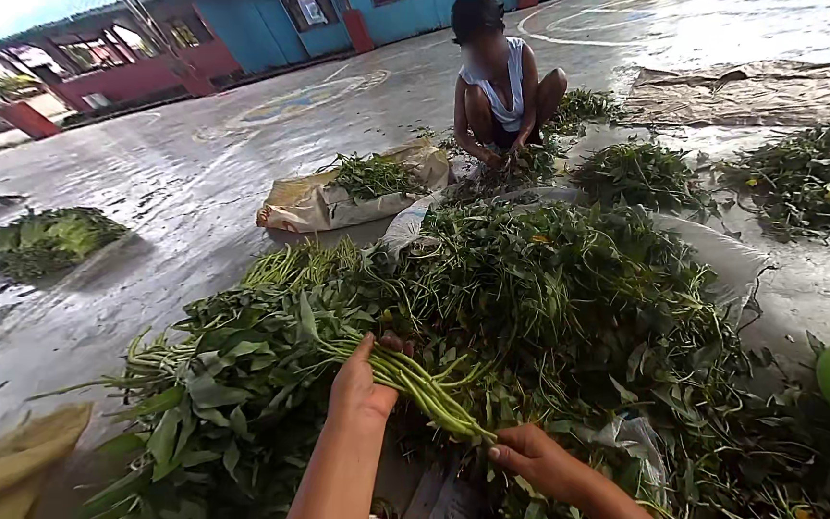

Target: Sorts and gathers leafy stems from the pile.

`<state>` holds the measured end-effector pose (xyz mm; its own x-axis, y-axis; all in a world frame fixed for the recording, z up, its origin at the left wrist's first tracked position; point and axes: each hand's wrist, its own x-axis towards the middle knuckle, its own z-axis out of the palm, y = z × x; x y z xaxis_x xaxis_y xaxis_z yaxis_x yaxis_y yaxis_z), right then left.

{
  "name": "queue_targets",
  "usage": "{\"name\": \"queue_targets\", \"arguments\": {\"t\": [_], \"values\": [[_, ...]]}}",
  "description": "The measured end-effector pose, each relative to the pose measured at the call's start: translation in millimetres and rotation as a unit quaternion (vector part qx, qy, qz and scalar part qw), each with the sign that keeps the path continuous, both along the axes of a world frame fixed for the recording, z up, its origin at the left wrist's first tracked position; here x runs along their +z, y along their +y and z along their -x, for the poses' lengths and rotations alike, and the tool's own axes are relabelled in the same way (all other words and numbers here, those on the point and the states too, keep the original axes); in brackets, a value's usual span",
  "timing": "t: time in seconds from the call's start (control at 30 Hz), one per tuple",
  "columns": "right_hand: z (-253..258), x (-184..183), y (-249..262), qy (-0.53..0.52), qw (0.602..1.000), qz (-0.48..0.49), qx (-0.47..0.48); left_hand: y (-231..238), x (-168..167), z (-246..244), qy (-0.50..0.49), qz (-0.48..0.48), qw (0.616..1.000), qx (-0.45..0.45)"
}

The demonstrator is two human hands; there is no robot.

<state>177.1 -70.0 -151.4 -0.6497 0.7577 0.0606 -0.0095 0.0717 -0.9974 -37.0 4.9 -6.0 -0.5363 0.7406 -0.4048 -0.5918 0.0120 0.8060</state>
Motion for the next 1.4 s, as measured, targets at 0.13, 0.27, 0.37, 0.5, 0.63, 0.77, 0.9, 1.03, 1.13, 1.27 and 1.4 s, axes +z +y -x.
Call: {"name": "queue_targets", "arguments": {"t": [0.13,0.27,0.37,0.5,0.63,0.77,0.9,1.03,1.13,1.27,1.4], "values": [[16,-6,4,0.237,0.919,0.176,-0.262,1,-5,-3,0.016,-0.002,0.999,0.044],[-16,-38,46,0.069,0.816,0.303,-0.488,5,-2,11,0.073,-0.055,0.991,0.093],[-49,-94,60,-0.32,0.874,0.229,-0.285,5,-6,-1,0.067,-0.057,0.995,0.052],[-22,-81,41,-0.478,0.852,0.102,-0.184,2,-4,-18,0.031,-0.035,0.998,-0.036],[3,-49,-2,-0.429,0.898,0.066,0.068,0,-4,-18,0.057,-0.033,0.996,-0.065],[-35,-59,34,-0.467,0.869,0.098,-0.133,-2,-3,-22,0.054,-0.023,0.996,-0.067],[-79,-97,56,-0.635,0.753,0.094,-0.143,-3,-7,-23,0.06,-0.013,0.995,-0.079],[-108,-70,64,-0.519,0.847,0.07,-0.089,2,-9,-31,0.074,0.004,0.993,-0.09],[-132,-36,65,-0.27,0.943,0.117,-0.156,0,-11,-36,0.1,0.022,0.987,-0.126],[-121,4,49,-0.049,0.959,0.078,-0.269,-6,-11,-53,0.138,0.04,0.967,-0.209],[-76,24,30,0.042,0.941,-0.023,-0.335,-18,-12,-71,0.132,0.042,0.953,-0.269]]}}
